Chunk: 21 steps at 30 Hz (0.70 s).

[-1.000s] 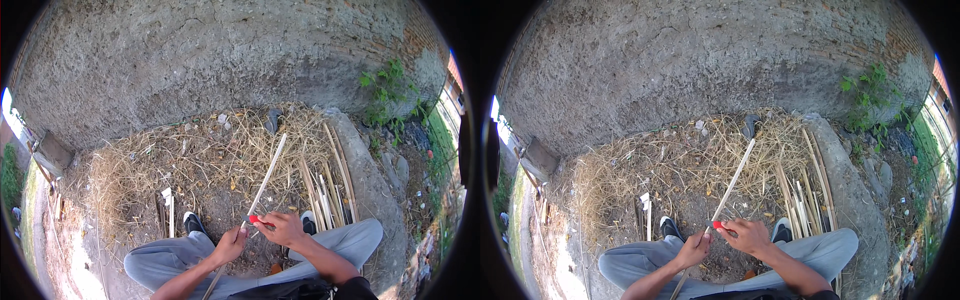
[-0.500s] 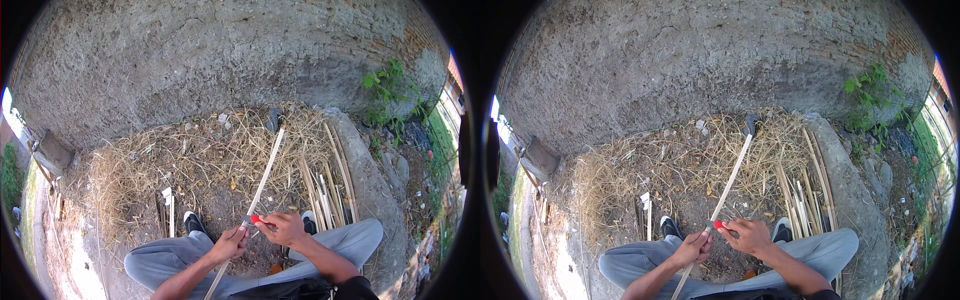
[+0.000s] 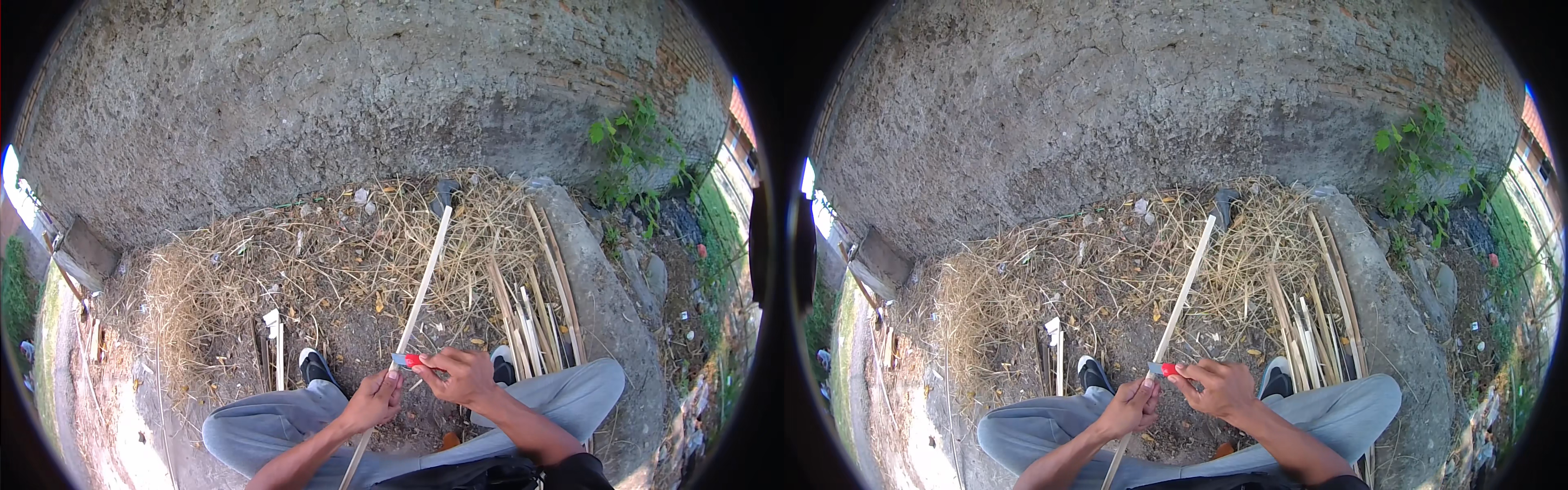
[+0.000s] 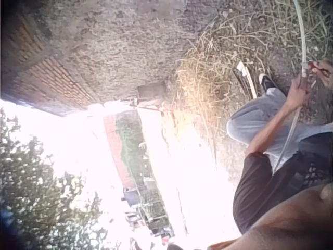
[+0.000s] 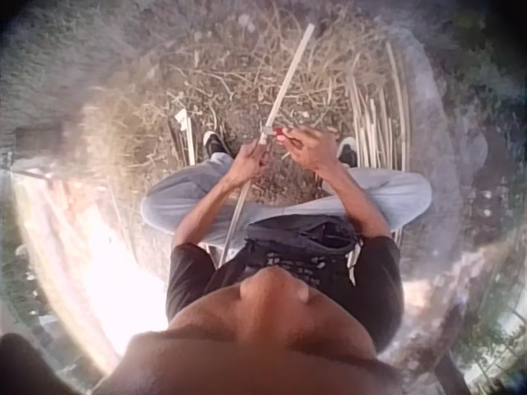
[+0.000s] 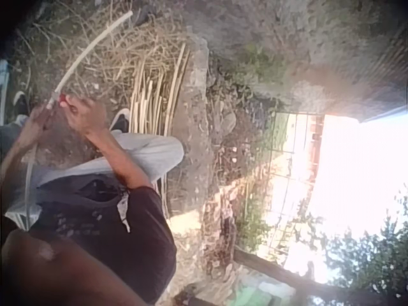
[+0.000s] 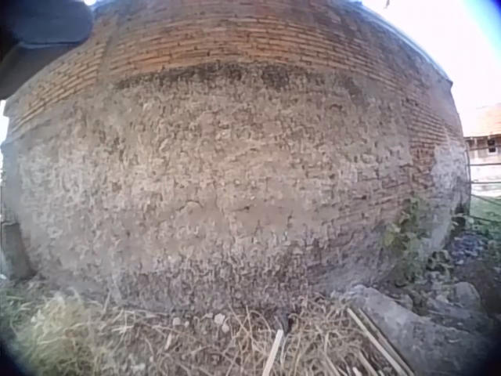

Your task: The person holds a wooden stick and shaves down its length using a utility knife.

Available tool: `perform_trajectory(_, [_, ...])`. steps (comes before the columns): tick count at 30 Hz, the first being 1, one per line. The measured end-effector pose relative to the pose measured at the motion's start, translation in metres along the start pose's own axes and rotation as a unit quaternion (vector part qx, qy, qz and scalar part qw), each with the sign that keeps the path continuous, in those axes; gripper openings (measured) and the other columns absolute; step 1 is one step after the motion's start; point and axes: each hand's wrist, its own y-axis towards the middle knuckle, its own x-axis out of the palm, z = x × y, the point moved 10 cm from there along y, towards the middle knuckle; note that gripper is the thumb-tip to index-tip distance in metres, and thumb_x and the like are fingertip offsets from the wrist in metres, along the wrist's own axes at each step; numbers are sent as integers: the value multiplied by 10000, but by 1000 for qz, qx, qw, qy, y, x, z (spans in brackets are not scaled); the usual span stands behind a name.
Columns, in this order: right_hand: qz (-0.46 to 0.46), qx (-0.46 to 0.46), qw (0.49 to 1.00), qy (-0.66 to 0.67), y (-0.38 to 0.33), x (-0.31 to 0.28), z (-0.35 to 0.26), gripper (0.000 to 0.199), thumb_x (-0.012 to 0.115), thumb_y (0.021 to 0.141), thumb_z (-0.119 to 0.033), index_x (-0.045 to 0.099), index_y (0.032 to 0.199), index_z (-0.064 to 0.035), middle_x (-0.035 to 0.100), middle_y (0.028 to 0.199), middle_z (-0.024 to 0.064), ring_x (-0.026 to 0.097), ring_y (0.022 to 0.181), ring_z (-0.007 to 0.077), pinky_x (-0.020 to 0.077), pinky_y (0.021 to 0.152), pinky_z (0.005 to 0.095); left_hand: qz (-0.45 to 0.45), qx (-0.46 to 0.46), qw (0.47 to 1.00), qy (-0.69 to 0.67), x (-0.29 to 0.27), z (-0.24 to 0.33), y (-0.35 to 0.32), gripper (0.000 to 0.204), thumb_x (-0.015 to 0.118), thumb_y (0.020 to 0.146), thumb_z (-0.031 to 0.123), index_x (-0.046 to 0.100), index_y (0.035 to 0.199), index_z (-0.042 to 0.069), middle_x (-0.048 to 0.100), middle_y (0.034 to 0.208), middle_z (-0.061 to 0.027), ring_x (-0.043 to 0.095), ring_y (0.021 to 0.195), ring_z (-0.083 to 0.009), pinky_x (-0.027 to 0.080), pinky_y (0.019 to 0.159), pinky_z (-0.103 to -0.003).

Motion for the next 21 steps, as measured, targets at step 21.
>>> perform_trajectory(21, [-30, 70, 996, 43, 1, -8, 18, 179, 792, 784, -265, 709, 810, -109, 682, 697, 49, 646, 528, 184, 482, 444, 297, -10, -12, 997, 70, -2, -16, 1, 327, 372, 1055, 322, 490, 898, 61, 409, 623, 24, 393, 471, -58, 333, 424, -238])
